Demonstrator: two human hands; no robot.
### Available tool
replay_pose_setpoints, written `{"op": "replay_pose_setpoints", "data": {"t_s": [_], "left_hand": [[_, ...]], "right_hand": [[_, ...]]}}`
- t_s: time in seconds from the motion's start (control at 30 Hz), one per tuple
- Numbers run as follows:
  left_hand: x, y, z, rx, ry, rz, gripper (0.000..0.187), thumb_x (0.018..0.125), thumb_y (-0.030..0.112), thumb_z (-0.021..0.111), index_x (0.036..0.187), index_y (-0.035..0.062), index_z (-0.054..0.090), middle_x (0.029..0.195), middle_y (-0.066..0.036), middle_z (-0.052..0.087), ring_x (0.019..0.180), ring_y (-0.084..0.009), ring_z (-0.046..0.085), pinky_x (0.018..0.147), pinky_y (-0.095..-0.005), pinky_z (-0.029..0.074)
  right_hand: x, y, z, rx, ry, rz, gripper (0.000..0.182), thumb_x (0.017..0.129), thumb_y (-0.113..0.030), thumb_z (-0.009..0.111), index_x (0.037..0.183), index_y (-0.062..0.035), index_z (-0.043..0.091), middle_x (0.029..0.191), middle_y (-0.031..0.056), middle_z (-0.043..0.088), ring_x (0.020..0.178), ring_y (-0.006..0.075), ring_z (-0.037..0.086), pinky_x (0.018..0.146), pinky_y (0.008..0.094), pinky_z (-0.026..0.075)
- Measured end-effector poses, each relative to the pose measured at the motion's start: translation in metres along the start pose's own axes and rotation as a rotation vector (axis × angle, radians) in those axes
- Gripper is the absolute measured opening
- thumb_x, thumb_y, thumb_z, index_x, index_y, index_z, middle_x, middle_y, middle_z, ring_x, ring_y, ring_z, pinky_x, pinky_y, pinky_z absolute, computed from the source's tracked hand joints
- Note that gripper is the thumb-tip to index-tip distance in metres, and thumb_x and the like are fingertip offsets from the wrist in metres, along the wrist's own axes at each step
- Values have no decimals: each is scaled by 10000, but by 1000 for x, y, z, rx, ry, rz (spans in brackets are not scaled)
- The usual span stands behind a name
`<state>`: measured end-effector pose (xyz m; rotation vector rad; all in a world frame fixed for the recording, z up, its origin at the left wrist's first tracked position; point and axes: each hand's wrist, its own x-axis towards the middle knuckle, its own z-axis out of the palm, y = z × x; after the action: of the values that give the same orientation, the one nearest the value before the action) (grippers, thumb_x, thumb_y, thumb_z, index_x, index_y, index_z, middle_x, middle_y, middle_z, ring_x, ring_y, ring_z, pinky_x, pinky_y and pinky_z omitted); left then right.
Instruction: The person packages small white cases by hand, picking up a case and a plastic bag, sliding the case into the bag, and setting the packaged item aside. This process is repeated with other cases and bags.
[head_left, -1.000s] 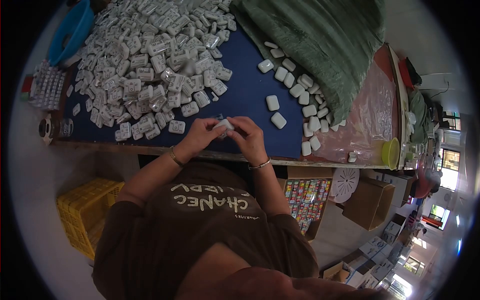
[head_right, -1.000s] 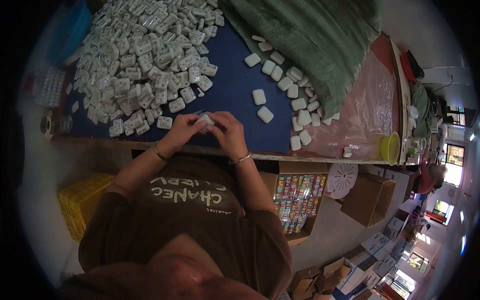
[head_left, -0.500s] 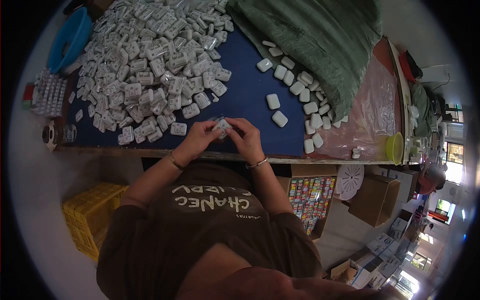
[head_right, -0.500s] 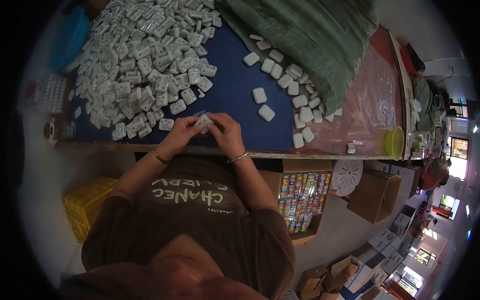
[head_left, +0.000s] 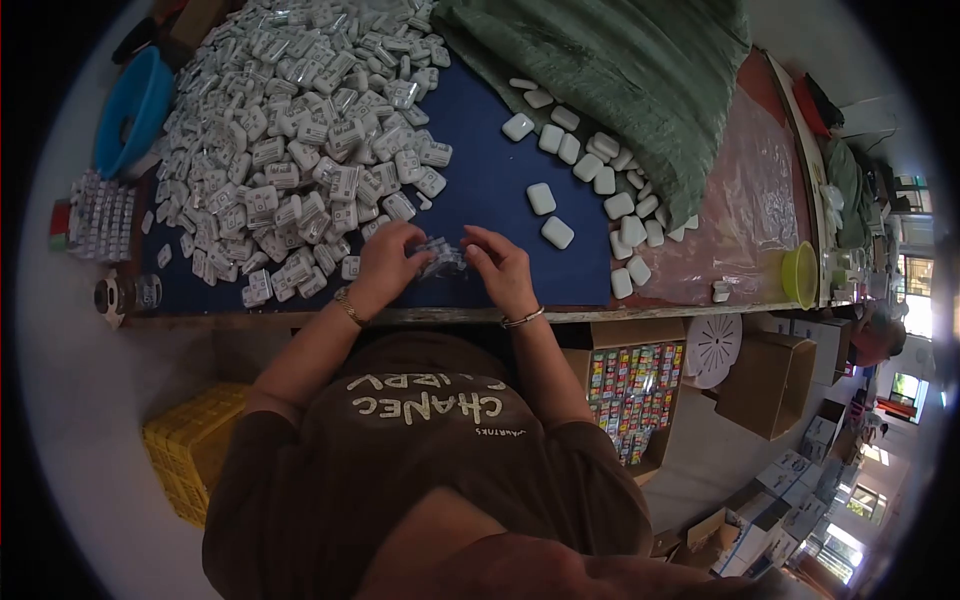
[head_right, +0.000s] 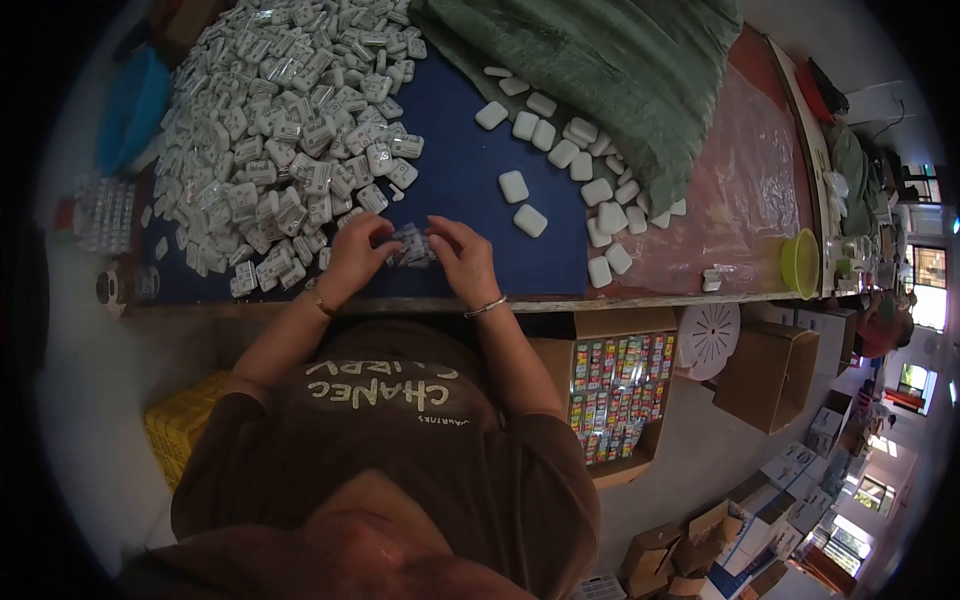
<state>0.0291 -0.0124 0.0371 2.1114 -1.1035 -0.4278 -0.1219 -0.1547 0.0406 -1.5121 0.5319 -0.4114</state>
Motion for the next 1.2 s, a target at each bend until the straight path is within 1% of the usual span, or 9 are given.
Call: {"op": "replay_pose_setpoints", "data": {"t_s": [0.23,0.3,0.4,0.53,0.63,0.7,0.77,0.93,1.2], "left_hand": [[-8,-20,28,119,-41,9,191,705,178,770,743,59,625,763,-66,561,794,-271,554,673,-397,463],[-8,-21,28,126,-20,26,148,741,184,739,731,67,650,785,-68,583,816,-274,566,684,-397,469],[-11,-26,31,99,36,59,124,778,190,710,751,71,684,789,-65,606,816,-278,579,690,-402,477],[-14,-29,23,39,16,44,104,800,167,692,824,69,714,813,-75,634,765,-291,597,672,-392,487],[-16,-28,18,-149,1,-92,135,843,158,671,857,30,712,833,-66,665,723,-233,635,626,-349,488],[-15,-29,17,-543,-111,-353,177,901,156,633,911,-9,698,891,-58,683,755,-162,658,643,-292,514],[-14,-24,18,-840,-127,-418,196,921,168,618,946,-15,686,914,-62,678,796,-149,656,681,-286,533],[-14,-4,11,-1329,-162,-504,234,951,190,589,1049,-14,647,961,-85,669,860,-168,663,783,-307,572],[-17,-5,10,-1259,-13,-495,207,904,144,656,996,-40,670,911,-104,686,788,-159,671,725,-270,562]], "right_hand": [[29,18,-50,-350,292,-37,252,869,-89,660,1114,-32,661,997,77,681,854,149,636,745,269,516],[45,9,-65,-1030,529,-163,306,806,-144,709,1095,-60,652,1027,120,652,915,286,610,794,372,508],[60,22,-76,-1167,508,-116,342,777,-152,723,1101,-80,641,1045,118,631,938,316,568,817,424,486],[55,19,-67,-1132,404,-126,353,776,-96,713,1118,-71,630,1074,129,619,911,322,585,796,396,501],[33,7,-46,-734,258,-302,348,810,-50,684,1152,-72,621,984,106,620,758,245,619,677,320,515],[13,-4,-21,-50,-66,55,317,836,13,649,1148,-37,612,938,65,614,700,150,619,601,256,502],[-2,-19,-2,-63,-168,42,298,847,21,647,1140,-19,611,914,41,617,712,103,613,592,234,495],[-8,-20,17,-443,-39,-379,289,816,4,689,1099,-18,635,894,65,634,716,107,617,604,243,499],[-7,-10,15,-52,92,81,280,802,-23,700,1076,-29,643,898,90,658,715,157,627,647,273,507]]}}
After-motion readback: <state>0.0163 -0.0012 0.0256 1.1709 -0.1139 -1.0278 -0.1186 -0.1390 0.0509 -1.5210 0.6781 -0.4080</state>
